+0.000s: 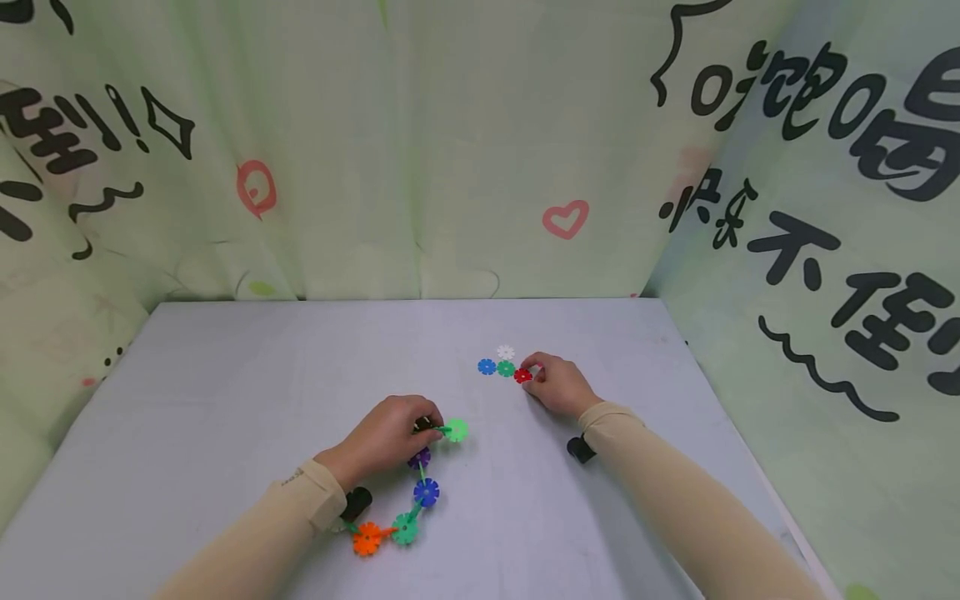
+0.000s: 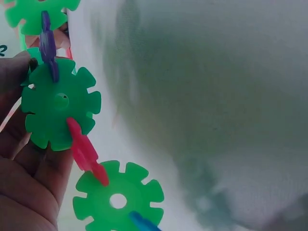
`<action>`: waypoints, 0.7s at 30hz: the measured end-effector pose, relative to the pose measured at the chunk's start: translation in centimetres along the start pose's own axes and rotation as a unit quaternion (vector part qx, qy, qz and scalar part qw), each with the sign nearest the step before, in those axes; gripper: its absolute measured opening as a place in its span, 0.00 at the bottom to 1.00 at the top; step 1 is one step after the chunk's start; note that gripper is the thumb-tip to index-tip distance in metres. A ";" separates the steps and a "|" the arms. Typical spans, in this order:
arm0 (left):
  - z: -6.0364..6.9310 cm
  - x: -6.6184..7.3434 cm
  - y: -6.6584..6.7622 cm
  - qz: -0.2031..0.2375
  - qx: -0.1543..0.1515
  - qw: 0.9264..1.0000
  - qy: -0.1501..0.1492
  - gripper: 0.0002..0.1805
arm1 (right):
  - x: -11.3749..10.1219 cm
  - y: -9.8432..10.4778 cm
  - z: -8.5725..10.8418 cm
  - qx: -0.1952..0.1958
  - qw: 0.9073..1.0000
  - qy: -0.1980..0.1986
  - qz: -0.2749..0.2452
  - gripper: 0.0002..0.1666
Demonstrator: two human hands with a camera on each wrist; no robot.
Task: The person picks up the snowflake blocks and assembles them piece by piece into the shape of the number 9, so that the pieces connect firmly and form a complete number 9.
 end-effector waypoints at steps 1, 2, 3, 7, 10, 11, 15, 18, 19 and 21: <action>0.0 0.0 0.0 -0.002 0.001 1.000 -0.002 0.05 | 0.0 0.0 0.0 -0.001 1.000 -0.002 0.000 0.18; 0.0 0.0 0.0 -0.003 0.001 1.000 -0.003 0.05 | 0.0 0.0 0.0 -0.002 1.000 -0.004 -0.001 0.18; 0.0 0.1 0.0 -0.003 0.002 1.000 -0.003 0.05 | 0.0 0.0 -0.1 -0.003 1.000 -0.006 -0.003 0.17; 0.0 0.1 0.1 0.001 0.004 1.000 -0.004 0.05 | 0.0 0.1 -0.2 -0.011 1.000 -0.022 -0.015 0.18; 0.0 0.2 0.1 0.004 0.005 1.000 -0.004 0.05 | 0.0 0.2 -0.3 -0.014 0.999 -0.030 -0.024 0.19; 0.0 0.2 0.1 0.005 0.005 1.000 -0.003 0.05 | 0.0 0.2 -0.3 -0.014 0.999 -0.033 -0.029 0.19; 0.0 0.2 0.1 0.013 0.000 1.000 0.006 0.07 | 0.1 0.4 -0.2 -0.019 0.998 -0.047 -0.045 0.20; 0.0 0.2 0.1 0.015 -0.003 1.000 0.012 0.10 | 0.2 0.4 0.0 -0.020 0.997 -0.055 -0.051 0.19; 0.1 0.2 0.1 0.015 -0.004 1.000 0.014 0.11 | 0.2 0.4 0.0 -0.020 0.997 -0.053 -0.052 0.18; 0.1 0.2 0.1 0.012 -0.003 1.000 0.017 0.11 | 0.3 0.3 0.1 -0.019 0.997 -0.047 -0.052 0.15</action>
Point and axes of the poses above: each hand's wrist, its own z-axis away from the middle knuckle, its own y-axis out of the back of the hand, x = y × z, the point moved 2 cm from there along -z, towards the middle knuckle, and after that the axes turned 8 degrees about z, right-handed, at the moved point
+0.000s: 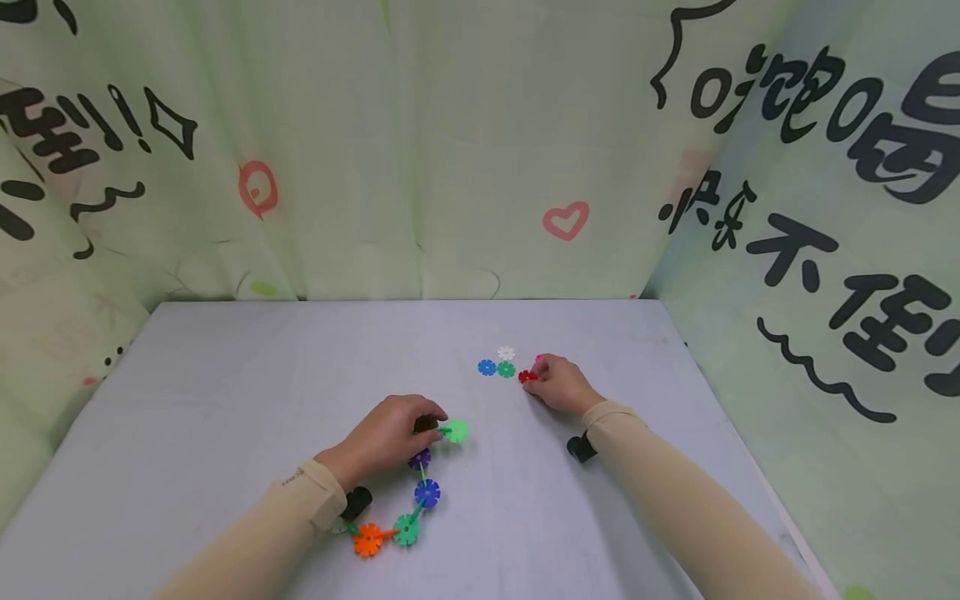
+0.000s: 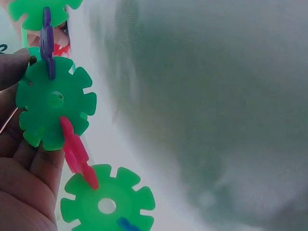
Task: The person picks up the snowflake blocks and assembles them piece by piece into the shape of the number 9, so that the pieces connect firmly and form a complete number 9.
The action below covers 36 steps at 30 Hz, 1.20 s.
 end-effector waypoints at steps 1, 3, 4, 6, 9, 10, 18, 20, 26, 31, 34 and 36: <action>0.0 0.0 0.0 -0.001 0.000 1.000 0.001 0.12 | 0.1 0.0 0.1 0.001 1.000 0.004 0.000 0.14; 0.0 0.0 0.0 -0.004 0.001 1.000 0.002 0.12 | 0.2 -0.1 0.3 0.005 1.000 0.012 0.002 0.13; 0.0 0.0 0.0 -0.006 0.003 1.000 0.001 0.12 | 0.2 -0.1 0.5 0.007 1.000 0.016 0.001 0.13; 0.0 0.1 0.0 -0.010 0.005 1.000 0.001 0.12 | 0.2 -0.2 1.0 0.013 1.000 0.020 0.001 0.13; 0.0 0.1 0.0 -0.020 0.008 1.000 0.004 0.12 | -0.1 -0.4 2.2 0.020 0.999 0.037 0.001 0.11; 0.0 0.2 0.0 -0.023 0.008 1.000 0.006 0.12 | -0.4 -0.5 2.7 0.023 0.999 0.048 0.003 0.10; -0.1 -0.1 0.0 -0.035 0.006 0.999 0.026 0.13 | -4.6 -2.0 8.0 0.051 0.981 0.188 0.024 0.07; -0.1 -0.1 0.0 -0.038 0.007 0.999 0.027 0.13 | -5.7 -2.6 9.0 0.057 0.972 0.224 0.028 0.07; -0.3 0.0 -0.1 -0.029 0.008 0.999 0.022 0.14 | -7.2 -3.7 10.2 0.093 0.957 0.267 0.057 0.06; -0.4 0.0 -0.1 -0.018 0.007 1.000 0.024 0.15 | -7.4 -3.7 10.3 0.126 0.950 0.275 0.080 0.06; -0.4 0.0 -0.2 -0.011 0.007 0.999 0.029 0.15 | -7.4 -3.8 10.3 0.143 0.941 0.289 0.102 0.06; -0.4 0.0 -0.2 -0.007 0.004 0.999 0.031 0.16 | -7.5 -4.0 10.4 0.153 0.935 0.297 0.116 0.05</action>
Point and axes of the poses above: each hand's wrist, its own z-axis away from the middle knuckle, its own y-axis out of the back of the hand, x = y × z, the point moved 2 cm from there along -z, towards the middle knuckle, and after that the axes turned 8 degrees about z, right-handed, at the moved point
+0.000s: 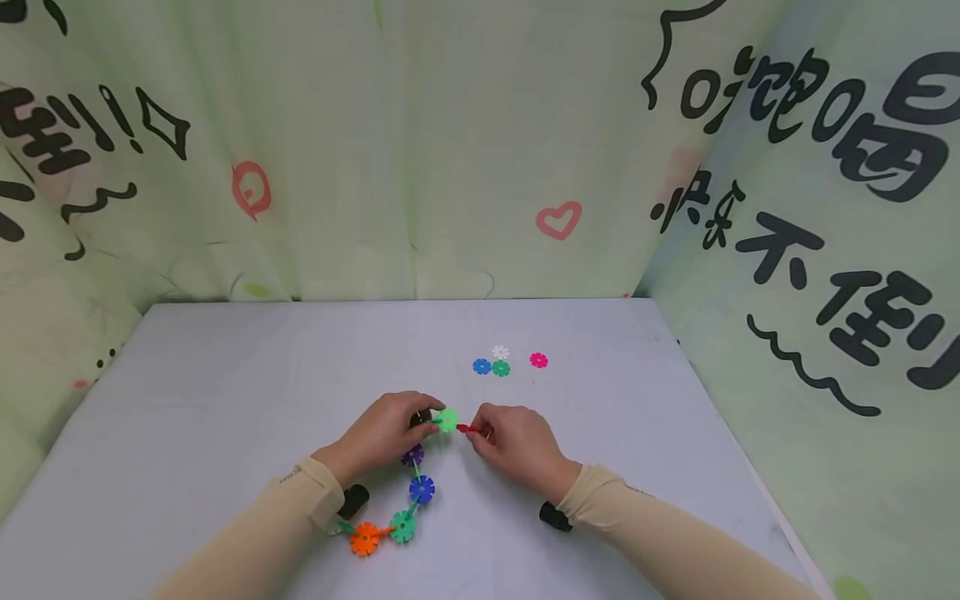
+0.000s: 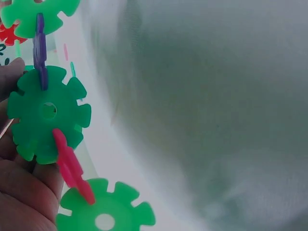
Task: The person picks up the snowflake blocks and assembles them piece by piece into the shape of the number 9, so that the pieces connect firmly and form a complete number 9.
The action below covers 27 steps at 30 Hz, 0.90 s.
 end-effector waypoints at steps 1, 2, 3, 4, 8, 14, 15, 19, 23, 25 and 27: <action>0.0 0.0 0.0 0.001 -0.001 1.000 -0.001 0.16 | -0.1 0.0 0.0 0.004 1.000 0.004 0.002 0.05; 0.0 0.0 0.0 0.001 -0.002 1.000 -0.002 0.16 | -0.2 -0.1 0.0 0.007 1.000 0.006 0.005 0.05; 0.0 0.0 -0.1 0.001 -0.003 1.000 -0.003 0.17 | -0.3 -0.1 -0.1 0.010 1.000 0.008 0.007 0.05; 0.0 0.0 -0.1 0.001 -0.004 1.000 -0.003 0.17 | -0.4 -0.1 -0.1 0.013 1.000 0.009 0.009 0.05; -0.1 0.1 -0.1 0.002 -0.003 1.000 -0.007 0.17 | -0.8 -0.2 -0.3 0.020 0.999 0.015 0.020 0.06; -0.2 0.4 -0.2 -0.010 0.008 1.000 -0.015 0.16 | -1.1 -0.2 -0.4 0.028 0.999 0.042 0.012 0.06; -0.2 0.4 -0.2 -0.012 0.010 1.000 -0.014 0.16 | -1.1 -0.2 -0.4 0.030 0.999 0.044 0.010 0.05; -0.1 0.5 -0.2 -0.015 0.010 1.000 -0.010 0.16 | -1.0 -0.4 -0.4 0.035 0.998 0.044 0.002 0.05; -0.1 0.5 -0.1 -0.007 0.005 1.000 -0.011 0.15 | -0.6 -0.8 -0.2 0.036 0.998 0.042 0.001 0.06; -0.2 0.5 -0.1 -0.003 0.002 1.000 -0.008 0.14 | -0.4 -0.9 -0.2 0.034 0.999 0.039 0.002 0.08; -0.2 0.4 -0.1 -0.003 -0.001 1.000 -0.005 0.14 | -0.2 -1.0 -0.1 0.027 0.999 0.038 -0.002 0.10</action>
Point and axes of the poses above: each hand's wrist, its own z-axis away from the middle knuckle, its own y-axis out of the back of the hand, x = y × z, the point moved 2 cm from there along -z, towards the middle knuckle, and after that the axes turned 8 degrees about z, right-handed, at the moved point
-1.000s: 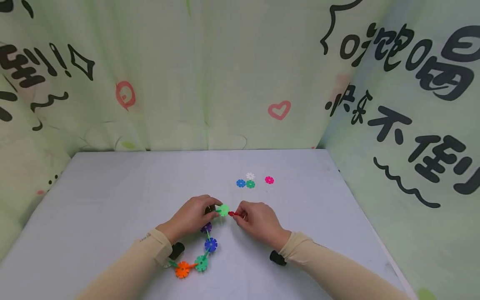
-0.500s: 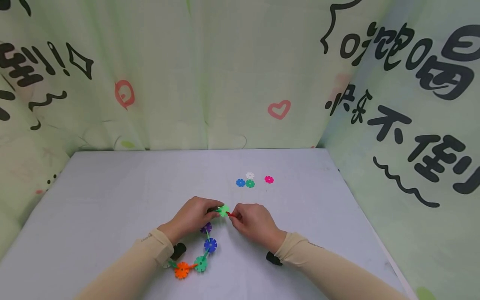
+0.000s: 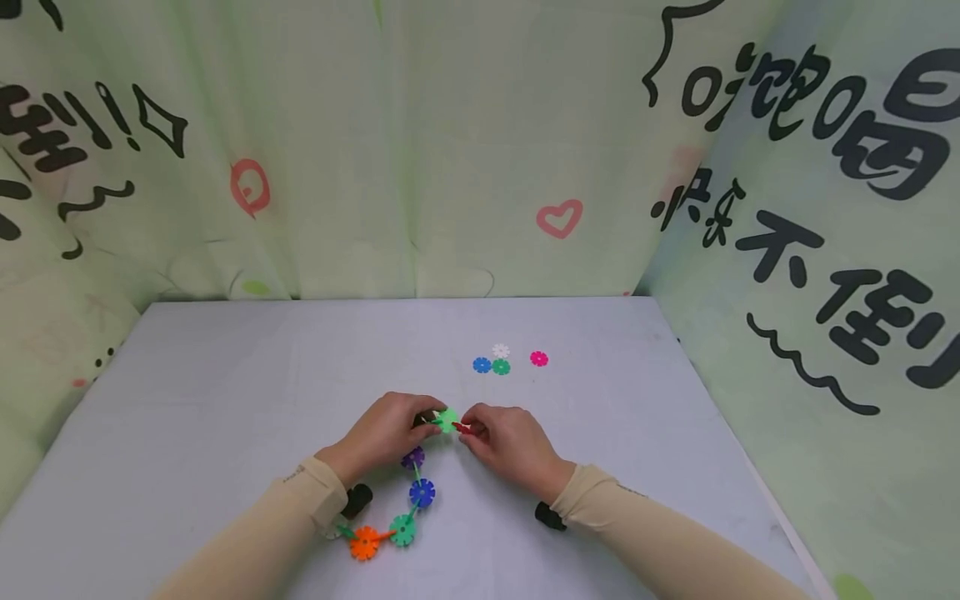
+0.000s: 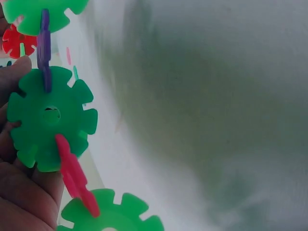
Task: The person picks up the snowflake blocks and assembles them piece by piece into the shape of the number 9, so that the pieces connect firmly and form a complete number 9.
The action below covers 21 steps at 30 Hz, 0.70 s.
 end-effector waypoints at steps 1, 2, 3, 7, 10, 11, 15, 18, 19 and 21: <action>0.0 0.0 0.0 -0.001 0.000 1.000 0.001 0.14 | 0.1 0.0 0.0 -0.006 1.000 0.000 -0.004 0.11; 0.0 0.0 0.1 -0.001 0.000 1.000 0.003 0.15 | 0.1 0.1 0.1 -0.013 1.000 0.000 -0.006 0.12; 0.1 -0.1 0.1 -0.003 0.000 1.000 0.004 0.15 | 0.2 0.1 0.2 -0.021 1.000 0.001 -0.006 0.13; 0.1 -0.2 0.2 -0.001 0.003 1.000 0.012 0.15 | 1.1 0.3 0.4 -0.067 0.998 -0.005 -0.005 0.14; 0.2 -0.4 0.2 0.003 0.004 1.000 0.019 0.15 | 2.5 0.3 0.3 -0.103 0.994 -0.029 -0.015 0.14; 0.2 -0.4 0.2 0.003 0.004 1.000 0.021 0.15 | 3.1 0.2 0.2 -0.115 0.992 -0.043 -0.025 0.15; 0.2 -0.6 0.2 0.002 0.002 1.000 0.018 0.15 | 5.7 0.0 -0.2 -0.141 0.981 -0.111 -0.078 0.14; 0.3 -0.6 0.2 0.003 0.001 1.000 0.011 0.15 | 7.5 -0.1 -0.7 -0.145 0.971 -0.157 -0.108 0.13; 0.3 -0.6 0.2 0.003 0.001 1.000 0.009 0.15 | 8.1 -0.1 -0.8 -0.146 0.968 -0.169 -0.113 0.13; 0.4 -0.6 0.2 0.004 0.001 1.000 0.006 0.15 | 9.0 -0.1 -1.2 -0.145 0.965 -0.187 -0.116 0.13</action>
Point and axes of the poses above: each hand's wrist, its own z-axis away from the middle knuckle, its own y-axis out of the back of the hand, x = y × z, the point moved 2 cm from there along -z, towards the middle knuckle, and after that the axes turned 8 degrees about z, right-handed, at the moved point
